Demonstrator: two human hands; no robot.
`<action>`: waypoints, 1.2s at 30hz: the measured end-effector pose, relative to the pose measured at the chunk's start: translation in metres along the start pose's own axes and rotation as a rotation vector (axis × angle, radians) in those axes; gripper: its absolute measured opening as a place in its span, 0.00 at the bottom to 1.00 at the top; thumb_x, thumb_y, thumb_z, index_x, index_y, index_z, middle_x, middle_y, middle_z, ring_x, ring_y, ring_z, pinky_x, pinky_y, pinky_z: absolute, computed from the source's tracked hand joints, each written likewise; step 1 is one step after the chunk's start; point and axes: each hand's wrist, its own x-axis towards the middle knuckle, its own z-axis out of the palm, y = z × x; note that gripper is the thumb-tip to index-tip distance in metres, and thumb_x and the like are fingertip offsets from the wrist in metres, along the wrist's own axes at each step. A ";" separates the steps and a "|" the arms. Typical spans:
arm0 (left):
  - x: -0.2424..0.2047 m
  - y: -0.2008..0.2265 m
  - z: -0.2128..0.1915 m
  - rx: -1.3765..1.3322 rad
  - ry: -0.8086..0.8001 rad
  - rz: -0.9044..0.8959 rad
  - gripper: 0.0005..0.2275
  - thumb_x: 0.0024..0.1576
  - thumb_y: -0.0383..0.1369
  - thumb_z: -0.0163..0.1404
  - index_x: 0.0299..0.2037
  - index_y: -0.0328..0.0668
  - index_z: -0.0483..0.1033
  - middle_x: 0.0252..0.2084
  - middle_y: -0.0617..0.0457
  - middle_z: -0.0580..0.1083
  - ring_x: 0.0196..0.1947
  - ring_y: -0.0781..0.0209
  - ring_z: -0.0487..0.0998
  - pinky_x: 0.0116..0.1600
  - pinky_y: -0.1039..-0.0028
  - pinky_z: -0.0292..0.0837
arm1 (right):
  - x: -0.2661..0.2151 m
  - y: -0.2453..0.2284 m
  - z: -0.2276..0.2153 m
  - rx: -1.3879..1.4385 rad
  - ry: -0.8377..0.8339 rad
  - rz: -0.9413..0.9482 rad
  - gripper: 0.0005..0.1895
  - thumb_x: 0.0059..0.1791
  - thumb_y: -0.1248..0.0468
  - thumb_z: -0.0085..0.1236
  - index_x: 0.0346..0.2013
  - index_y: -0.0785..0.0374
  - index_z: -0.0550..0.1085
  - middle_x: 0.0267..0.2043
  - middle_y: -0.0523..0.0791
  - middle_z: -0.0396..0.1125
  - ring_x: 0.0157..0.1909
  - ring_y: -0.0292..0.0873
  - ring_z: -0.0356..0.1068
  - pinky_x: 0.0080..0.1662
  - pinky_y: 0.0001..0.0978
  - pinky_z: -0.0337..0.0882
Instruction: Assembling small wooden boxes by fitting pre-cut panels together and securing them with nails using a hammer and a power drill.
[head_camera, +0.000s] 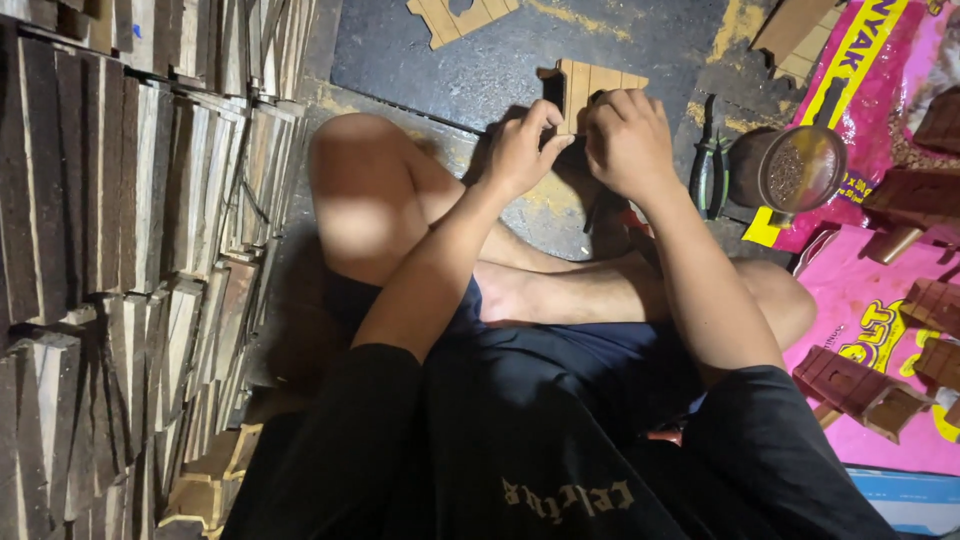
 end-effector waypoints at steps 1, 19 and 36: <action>0.000 0.000 -0.001 -0.001 0.000 0.000 0.14 0.53 0.28 0.60 0.44 0.47 0.67 0.30 0.55 0.78 0.25 0.53 0.81 0.31 0.61 0.73 | 0.000 0.000 0.000 -0.001 0.000 0.000 0.09 0.45 0.66 0.62 0.40 0.60 0.78 0.46 0.44 0.67 0.48 0.48 0.66 0.52 0.39 0.64; -0.001 -0.006 0.001 -0.020 -0.026 0.004 0.13 0.53 0.25 0.56 0.45 0.46 0.67 0.33 0.56 0.79 0.30 0.52 0.82 0.36 0.63 0.75 | -0.002 -0.009 0.011 -0.121 0.021 -0.064 0.05 0.48 0.65 0.62 0.38 0.52 0.80 0.44 0.38 0.71 0.48 0.41 0.69 0.64 0.49 0.57; 0.005 -0.010 0.000 0.118 -0.039 0.044 0.13 0.54 0.38 0.63 0.41 0.53 0.71 0.40 0.50 0.82 0.39 0.48 0.85 0.43 0.61 0.83 | -0.145 -0.014 -0.020 0.017 -0.723 0.811 0.40 0.41 0.39 0.65 0.66 0.41 0.69 0.62 0.51 0.69 0.56 0.65 0.74 0.51 0.69 0.71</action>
